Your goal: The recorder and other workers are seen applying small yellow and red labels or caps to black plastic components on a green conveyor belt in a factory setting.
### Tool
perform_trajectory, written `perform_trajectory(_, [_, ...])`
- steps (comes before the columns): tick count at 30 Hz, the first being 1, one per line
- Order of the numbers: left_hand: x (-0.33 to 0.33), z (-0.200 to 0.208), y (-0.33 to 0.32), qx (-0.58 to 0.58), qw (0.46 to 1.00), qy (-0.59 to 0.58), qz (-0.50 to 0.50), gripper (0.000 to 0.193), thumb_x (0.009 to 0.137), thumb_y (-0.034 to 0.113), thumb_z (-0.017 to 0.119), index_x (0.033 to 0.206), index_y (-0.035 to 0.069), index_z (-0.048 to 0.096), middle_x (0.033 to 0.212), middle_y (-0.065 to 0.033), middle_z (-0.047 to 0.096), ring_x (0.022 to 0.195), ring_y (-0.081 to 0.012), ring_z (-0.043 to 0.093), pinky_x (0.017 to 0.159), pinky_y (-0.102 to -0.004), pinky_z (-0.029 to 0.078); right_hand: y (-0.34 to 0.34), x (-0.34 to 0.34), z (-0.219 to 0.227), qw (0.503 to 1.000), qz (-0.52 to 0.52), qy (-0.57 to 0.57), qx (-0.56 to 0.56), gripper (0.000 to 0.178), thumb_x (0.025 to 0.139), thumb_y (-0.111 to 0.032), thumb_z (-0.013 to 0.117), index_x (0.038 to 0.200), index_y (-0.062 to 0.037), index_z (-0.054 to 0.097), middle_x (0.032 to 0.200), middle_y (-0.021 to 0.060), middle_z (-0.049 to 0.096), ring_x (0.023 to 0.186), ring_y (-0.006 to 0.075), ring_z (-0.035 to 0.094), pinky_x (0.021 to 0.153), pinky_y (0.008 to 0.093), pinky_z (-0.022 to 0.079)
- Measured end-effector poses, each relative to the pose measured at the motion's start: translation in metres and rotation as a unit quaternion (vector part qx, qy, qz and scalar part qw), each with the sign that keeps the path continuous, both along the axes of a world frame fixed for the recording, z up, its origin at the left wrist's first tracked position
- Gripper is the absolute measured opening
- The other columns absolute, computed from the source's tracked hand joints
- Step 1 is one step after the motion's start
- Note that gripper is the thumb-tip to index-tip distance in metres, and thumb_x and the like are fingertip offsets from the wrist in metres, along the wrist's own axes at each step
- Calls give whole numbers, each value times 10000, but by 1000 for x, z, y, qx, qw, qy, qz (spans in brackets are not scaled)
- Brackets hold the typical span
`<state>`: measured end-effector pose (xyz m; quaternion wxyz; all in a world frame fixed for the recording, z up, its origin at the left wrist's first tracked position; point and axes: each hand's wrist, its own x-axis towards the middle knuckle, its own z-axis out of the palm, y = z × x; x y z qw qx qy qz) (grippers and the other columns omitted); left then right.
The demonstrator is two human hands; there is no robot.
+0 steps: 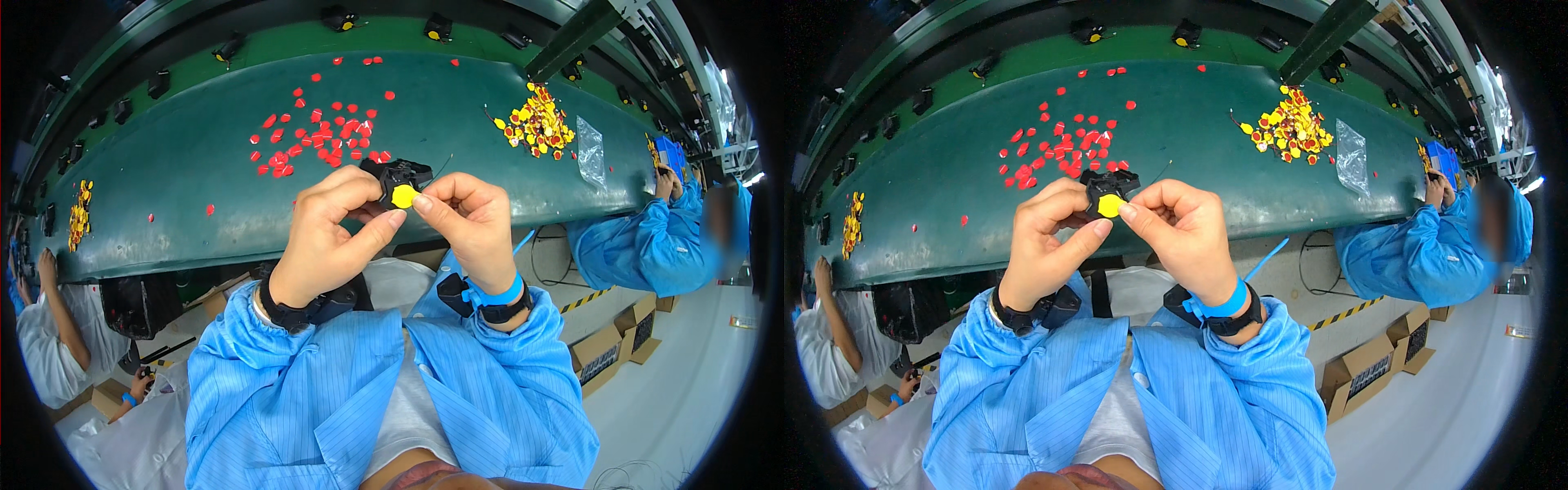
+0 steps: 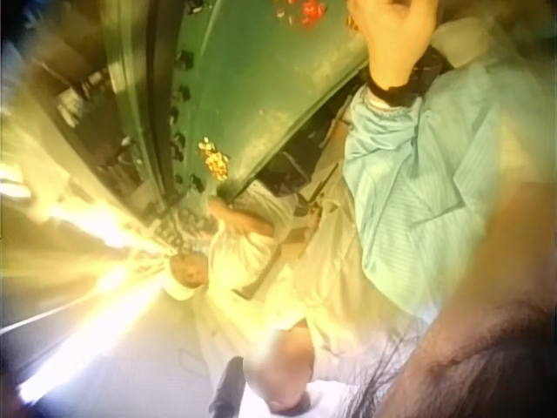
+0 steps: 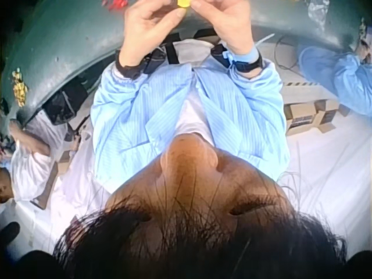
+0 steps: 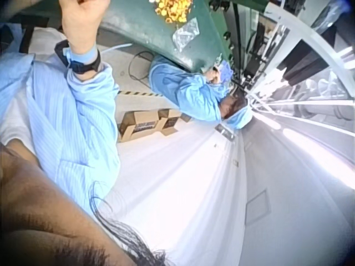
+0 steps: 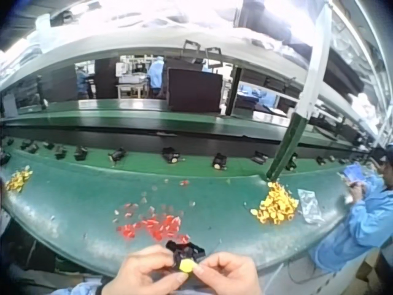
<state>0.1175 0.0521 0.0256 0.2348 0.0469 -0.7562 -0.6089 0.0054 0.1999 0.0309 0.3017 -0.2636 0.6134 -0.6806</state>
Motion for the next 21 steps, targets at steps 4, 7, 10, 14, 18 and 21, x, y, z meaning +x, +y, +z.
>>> perform_trajectory(4, [2,0,2,-9,1000,4,17,138,786,40,689,838,-60,610,819,-68,556,737,-106,543,628,-229,441,0,5,1,1000,-3,14,19,105,842,-81,690,812,5,637,695,-35,592,609,-2,465,520,165,356])
perform_trajectory(7, [2,0,3,-23,999,11,36,125,786,45,687,797,-52,608,771,-59,547,694,-106,516,587,-245,405,0,7,1,1000,-5,21,17,109,842,-80,691,804,3,632,686,-41,584,600,-5,455,512,164,351])
perform_trajectory(10, [1,-1,2,-49,997,26,52,138,783,53,693,755,-43,597,728,-59,545,637,-106,504,540,-248,390,-3,11,-3,999,-20,34,13,106,844,-68,686,787,0,628,656,-56,570,578,-13,438,504,162,338])
perform_trajectory(14, [2,-10,-1,-50,995,50,64,149,778,56,697,738,-35,587,716,-58,547,622,-106,503,531,-251,393,-4,12,-11,998,0,50,25,144,830,-90,704,893,3,613,789,-3,600,666,19,474,537,178,393])
perform_trajectory(18, [2,-15,2,-3,997,59,57,139,784,53,690,749,-33,587,737,-56,549,639,-108,496,546,-250,389,-11,11,-14,998,-6,45,-44,504,804,-118,727,1218,9,471,1112,110,552,974,127,523,767,254,476])
perform_trajectory(21, [2,-17,4,2,999,41,25,122,811,45,658,763,-35,579,772,-67,550,656,-124,498,568,-251,390,-13,3,-16,995,51,-57,-63,655,797,-106,722,1338,1,370,1202,142,520,1090,176,521,883,297,465])
